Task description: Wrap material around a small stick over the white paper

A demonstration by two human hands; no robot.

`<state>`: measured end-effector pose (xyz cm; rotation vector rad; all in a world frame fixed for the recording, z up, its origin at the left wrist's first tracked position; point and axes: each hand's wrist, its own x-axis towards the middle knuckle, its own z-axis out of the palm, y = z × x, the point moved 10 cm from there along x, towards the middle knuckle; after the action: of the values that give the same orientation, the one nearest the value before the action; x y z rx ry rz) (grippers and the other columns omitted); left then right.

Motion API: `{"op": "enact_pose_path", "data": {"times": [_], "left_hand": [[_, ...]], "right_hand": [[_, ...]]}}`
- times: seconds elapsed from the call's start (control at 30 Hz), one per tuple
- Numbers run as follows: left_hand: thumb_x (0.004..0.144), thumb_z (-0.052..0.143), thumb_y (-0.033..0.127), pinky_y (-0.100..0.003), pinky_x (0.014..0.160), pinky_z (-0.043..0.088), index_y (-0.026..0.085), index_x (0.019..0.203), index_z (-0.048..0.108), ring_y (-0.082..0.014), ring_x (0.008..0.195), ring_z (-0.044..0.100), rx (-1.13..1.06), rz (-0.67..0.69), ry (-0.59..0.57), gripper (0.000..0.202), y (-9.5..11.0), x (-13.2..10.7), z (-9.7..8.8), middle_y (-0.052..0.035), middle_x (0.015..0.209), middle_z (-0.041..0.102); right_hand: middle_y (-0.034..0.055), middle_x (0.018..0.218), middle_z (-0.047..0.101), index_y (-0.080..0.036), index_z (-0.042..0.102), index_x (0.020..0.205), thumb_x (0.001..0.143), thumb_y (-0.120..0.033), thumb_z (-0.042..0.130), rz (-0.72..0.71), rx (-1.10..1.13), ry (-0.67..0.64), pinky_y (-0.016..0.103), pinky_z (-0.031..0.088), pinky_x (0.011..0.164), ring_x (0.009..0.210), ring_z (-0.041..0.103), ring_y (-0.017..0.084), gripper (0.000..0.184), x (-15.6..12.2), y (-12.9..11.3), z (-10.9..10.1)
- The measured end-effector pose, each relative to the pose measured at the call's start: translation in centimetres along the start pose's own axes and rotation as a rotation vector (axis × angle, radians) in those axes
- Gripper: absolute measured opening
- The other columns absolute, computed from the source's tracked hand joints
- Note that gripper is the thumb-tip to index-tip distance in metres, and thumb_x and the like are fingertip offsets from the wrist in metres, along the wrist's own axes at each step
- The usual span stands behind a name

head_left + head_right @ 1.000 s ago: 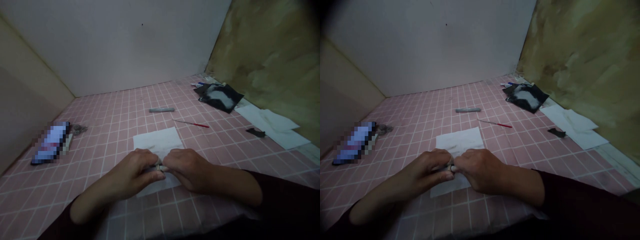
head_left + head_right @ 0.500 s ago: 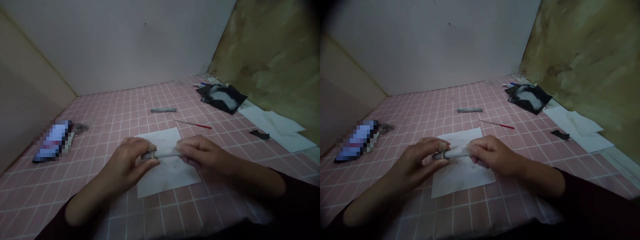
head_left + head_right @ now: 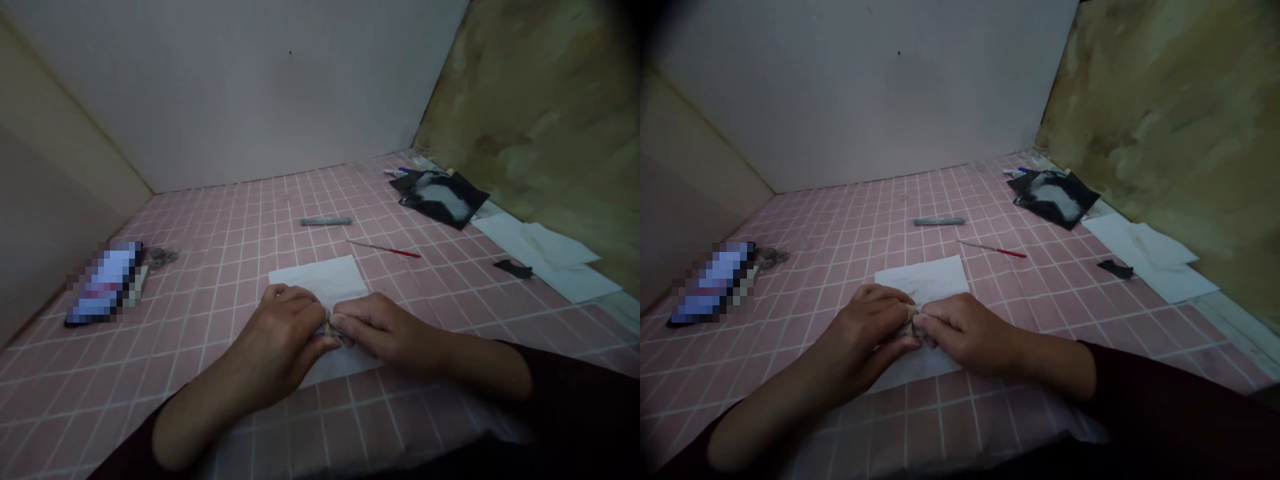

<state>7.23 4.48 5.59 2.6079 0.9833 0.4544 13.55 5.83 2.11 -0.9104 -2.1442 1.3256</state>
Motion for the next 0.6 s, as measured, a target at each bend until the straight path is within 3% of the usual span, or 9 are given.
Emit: {"op": "enact_pose_path", "data": {"times": [0.13,0.3,0.5,0.6], "left_hand": [[0.091,0.052,0.026,-0.045,0.088,0.035,0.015,0.082,0.056,-0.0246,0.098,0.059,0.143,0.074,0.134,0.015,1.0,-0.1,-1.0,-0.0069,0.084,0.066],[0.09,0.055,0.025,-0.045,0.09,0.035,0.015,0.087,0.057,-0.0252,0.101,0.06,0.197,0.105,0.192,0.01,1.4,-0.1,-1.6,-0.007,0.085,0.068],[0.089,0.055,0.021,-0.045,0.091,0.034,0.017,0.094,0.057,-0.0258,0.106,0.058,0.216,0.036,0.22,0.007,-0.6,-0.7,-3.0,-0.0059,0.09,0.068],[0.09,0.054,0.027,-0.04,0.087,0.039,0.017,0.092,0.058,-0.0238,0.101,0.058,0.086,-0.016,0.189,0.011,-1.9,-0.8,-3.6,-0.0059,0.093,0.067]], "right_hand": [[-0.0069,0.042,0.038,-0.016,0.05,0.059,0.091,-0.036,0.044,0.302,0.449,-0.038,0.02,0.023,0.041,0.039,0.031,0.006,0.038,-0.2,2.8,0.9],[-0.0091,0.036,0.032,-0.015,0.05,0.056,0.085,-0.035,0.053,0.469,0.76,-0.02,0.019,0.019,0.039,0.035,0.022,0.004,0.035,-0.9,4.0,1.7],[-0.0107,0.037,0.026,-0.018,0.045,0.058,0.086,-0.039,0.051,0.396,0.756,0.004,0.02,0.015,0.038,0.035,0.017,0.005,0.036,-0.7,3.8,-0.7],[-0.0082,0.042,0.032,-0.018,0.047,0.063,0.092,-0.038,0.041,0.215,0.44,0.051,0.021,0.023,0.042,0.038,0.027,0.007,0.036,-0.6,2.1,-2.5]]}}
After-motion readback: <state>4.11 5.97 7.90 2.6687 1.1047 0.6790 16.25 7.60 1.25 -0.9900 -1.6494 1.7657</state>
